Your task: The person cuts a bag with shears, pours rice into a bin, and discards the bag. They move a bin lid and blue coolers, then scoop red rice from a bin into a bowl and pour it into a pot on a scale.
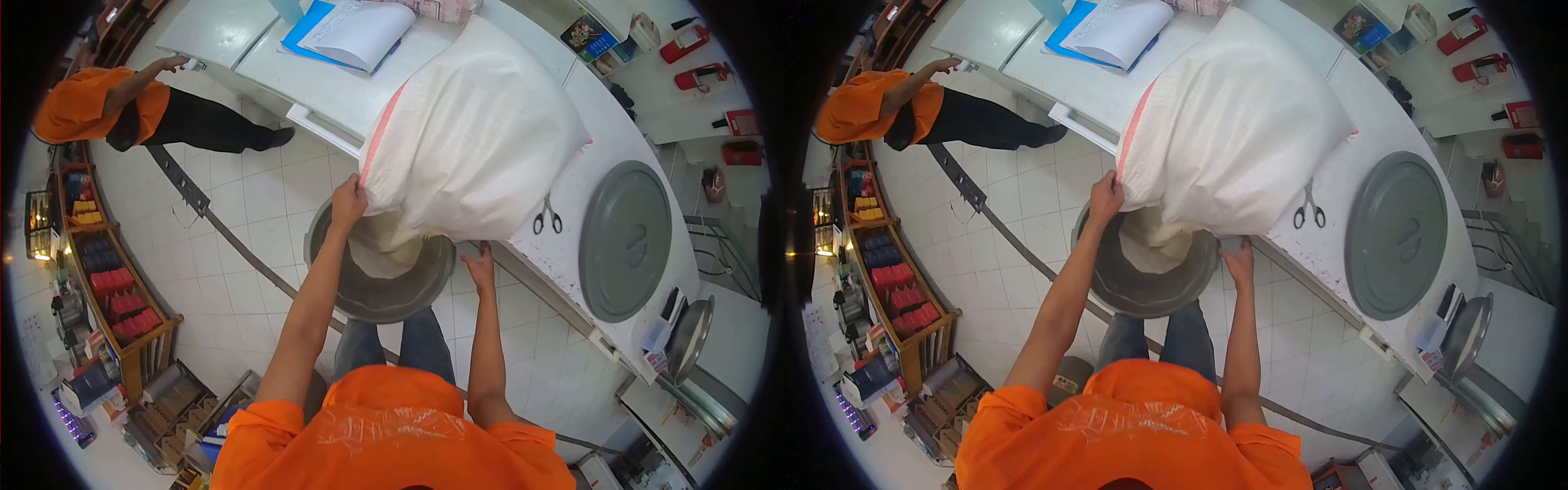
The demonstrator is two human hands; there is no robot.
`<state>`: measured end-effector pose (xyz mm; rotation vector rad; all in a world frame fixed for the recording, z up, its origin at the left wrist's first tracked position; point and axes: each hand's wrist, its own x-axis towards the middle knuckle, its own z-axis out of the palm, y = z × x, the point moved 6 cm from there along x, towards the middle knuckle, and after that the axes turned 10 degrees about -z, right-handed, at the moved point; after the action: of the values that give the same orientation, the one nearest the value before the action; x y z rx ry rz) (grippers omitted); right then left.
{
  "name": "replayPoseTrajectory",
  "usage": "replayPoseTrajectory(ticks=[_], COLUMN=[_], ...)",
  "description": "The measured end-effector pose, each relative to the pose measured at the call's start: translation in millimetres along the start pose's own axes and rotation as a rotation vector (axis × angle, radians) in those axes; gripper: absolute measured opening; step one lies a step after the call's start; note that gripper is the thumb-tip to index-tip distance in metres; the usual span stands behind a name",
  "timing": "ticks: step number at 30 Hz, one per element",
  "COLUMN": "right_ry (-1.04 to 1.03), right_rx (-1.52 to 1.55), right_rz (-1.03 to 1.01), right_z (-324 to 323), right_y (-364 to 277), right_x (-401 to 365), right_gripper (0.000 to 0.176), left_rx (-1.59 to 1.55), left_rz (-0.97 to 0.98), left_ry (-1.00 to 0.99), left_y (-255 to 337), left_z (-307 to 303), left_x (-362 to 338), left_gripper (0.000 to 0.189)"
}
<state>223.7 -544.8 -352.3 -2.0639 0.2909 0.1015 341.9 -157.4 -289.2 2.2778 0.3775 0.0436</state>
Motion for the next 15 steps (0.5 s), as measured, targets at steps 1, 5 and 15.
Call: replayPoseTrajectory(ticks=[1,5,15], right_ry=[0.199,0.127,0.235], right_rx=[-0.010,0.400,0.181], right_rz=[-0.209,-0.084,-0.007], right_z=[8,44,63], right_y=[-5,10,-16], right_x=[12,32,-42], right_gripper=[0.053,0.052,0.036], left_rx=[0.005,-0.088,-0.200], left_rz=[0.008,-0.031,0.107], left_ry=[-0.001,-0.003,-0.179], left_y=[-5,-15,-26], left_z=[7,19,-35], left_x=[4,2,5], left_gripper=[0.027,0.029,0.030])
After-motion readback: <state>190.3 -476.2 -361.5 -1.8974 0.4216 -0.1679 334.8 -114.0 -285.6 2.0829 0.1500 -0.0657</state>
